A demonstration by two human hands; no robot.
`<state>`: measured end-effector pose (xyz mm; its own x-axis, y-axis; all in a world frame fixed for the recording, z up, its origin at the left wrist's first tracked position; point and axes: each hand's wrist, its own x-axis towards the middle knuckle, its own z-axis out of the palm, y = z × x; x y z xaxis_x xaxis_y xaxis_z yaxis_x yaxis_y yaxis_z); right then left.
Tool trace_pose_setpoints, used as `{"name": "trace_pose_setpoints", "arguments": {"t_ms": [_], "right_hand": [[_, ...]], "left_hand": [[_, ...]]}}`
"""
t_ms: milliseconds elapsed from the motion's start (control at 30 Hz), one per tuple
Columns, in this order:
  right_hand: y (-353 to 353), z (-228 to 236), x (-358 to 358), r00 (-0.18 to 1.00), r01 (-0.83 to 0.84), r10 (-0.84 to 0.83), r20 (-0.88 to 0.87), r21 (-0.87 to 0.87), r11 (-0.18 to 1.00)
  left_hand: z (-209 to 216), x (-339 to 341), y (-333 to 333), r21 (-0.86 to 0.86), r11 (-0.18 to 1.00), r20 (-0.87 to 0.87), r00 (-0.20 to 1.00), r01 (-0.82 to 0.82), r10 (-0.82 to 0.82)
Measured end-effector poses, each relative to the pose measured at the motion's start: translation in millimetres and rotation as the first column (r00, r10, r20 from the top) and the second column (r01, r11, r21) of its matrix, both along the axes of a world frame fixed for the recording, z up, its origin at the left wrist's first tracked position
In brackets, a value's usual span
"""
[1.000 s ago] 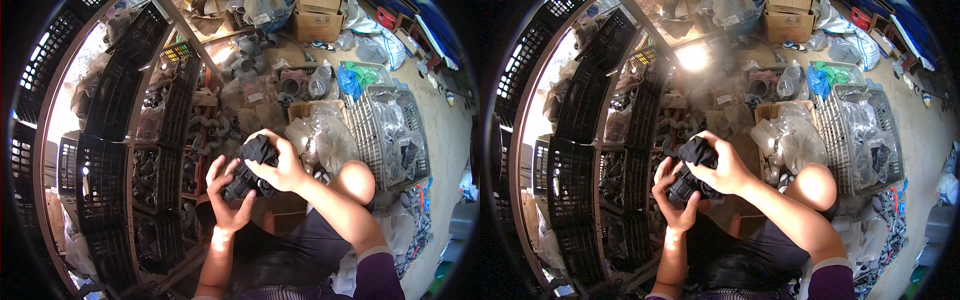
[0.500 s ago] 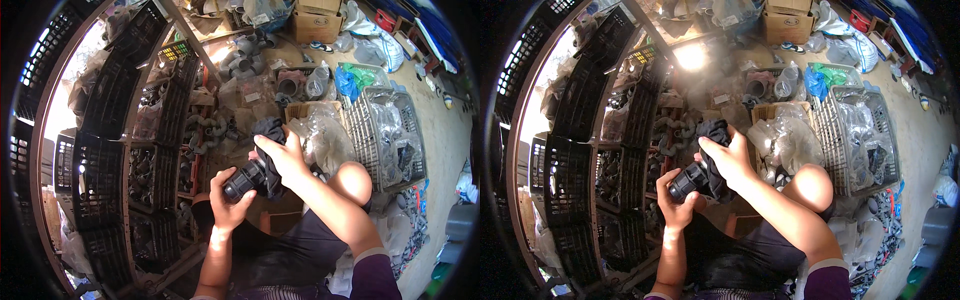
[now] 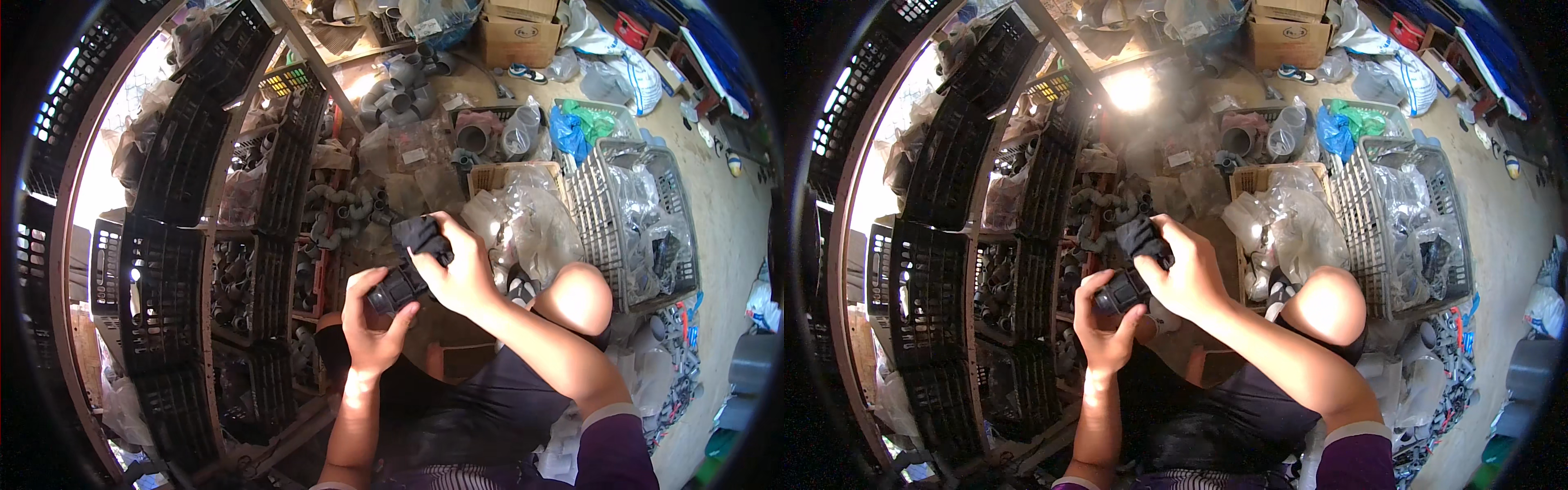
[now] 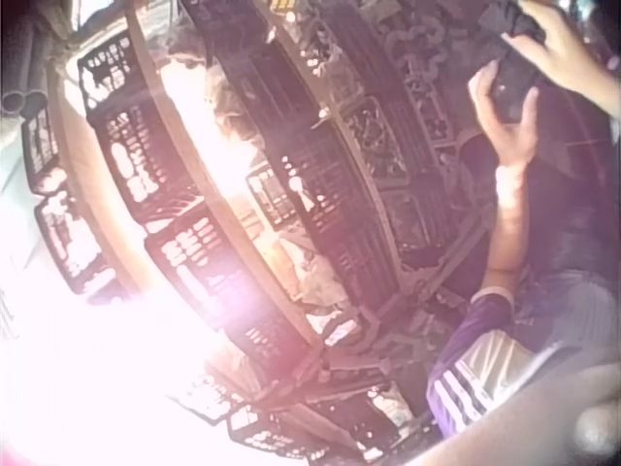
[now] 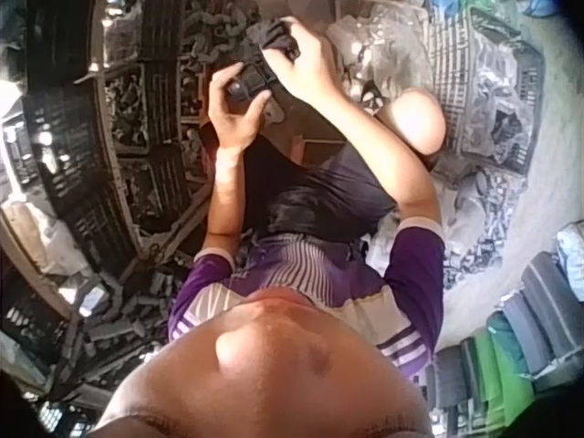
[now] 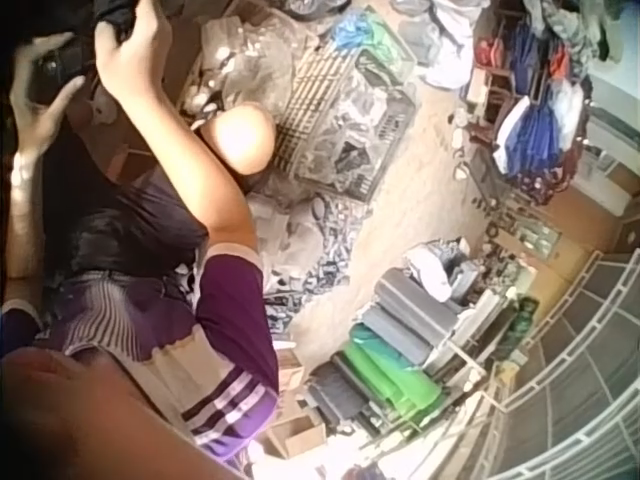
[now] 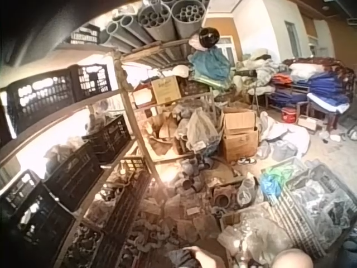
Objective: Cleaning and assembling black PVC plumbing fittings in a warehouse storage area.
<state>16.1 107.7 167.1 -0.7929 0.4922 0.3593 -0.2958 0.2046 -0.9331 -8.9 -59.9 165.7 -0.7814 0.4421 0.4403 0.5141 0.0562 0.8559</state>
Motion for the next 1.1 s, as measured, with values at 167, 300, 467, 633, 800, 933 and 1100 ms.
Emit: {"name": "trace_pose_setpoints", "arguments": {"t_ms": [167, 300, 467, 633, 800, 933, 1100], "right_hand": [[21.3, -13.1, -15.6, 0.927, -0.108, 0.245, 0.284, -0.424, 0.899], [26.2, 8.5, -16.6, 0.961, 0.011, 0.192, 0.197, -0.726, 0.688], [35.2, 17.2, -3.8, 0.99, -0.137, 0.078, -0.119, -0.644, 0.753], [-3.0, 4.6, 6.2, 0.977, 0.065, 0.031, -0.211, 0.429, 0.901], [-15.7, -0.7, 10.4, 0.967, 0.109, 0.05, -0.25, 0.581, 0.807], [-14.8, -2.1, 18.1, 0.987, -0.016, 0.127, -0.097, 0.733, 0.68], [-25.2, -47.5, 20.4, 0.93, -0.348, 0.147, 0.336, 0.683, 0.642]], "left_hand": [[6.0, 8.6, 3.5, -0.108, 0.983, -0.123, 0.98, 0.146, -0.159], [-2.4, 9.7, -0.5, 0.071, 0.997, 0.208, 0.977, 0.038, -0.052], [-4.4, 3.2, 0.4, 0.094, 0.99, 0.161, 0.983, -0.109, 0.093], [-6.7, 0.4, 6.1, 0.217, 0.946, 0.315, 0.934, -0.241, 0.166], [-7.6, 1.0, 4.0, 0.217, 0.93, 0.316, 0.923, -0.296, 0.22], [0.4, -6.5, 7.7, 0.335, 0.858, 0.482, 0.853, -0.389, 0.198], [50.3, -33.2, -8.7, 0.357, 0.888, 0.242, 0.947, -0.289, 0.211]]}}
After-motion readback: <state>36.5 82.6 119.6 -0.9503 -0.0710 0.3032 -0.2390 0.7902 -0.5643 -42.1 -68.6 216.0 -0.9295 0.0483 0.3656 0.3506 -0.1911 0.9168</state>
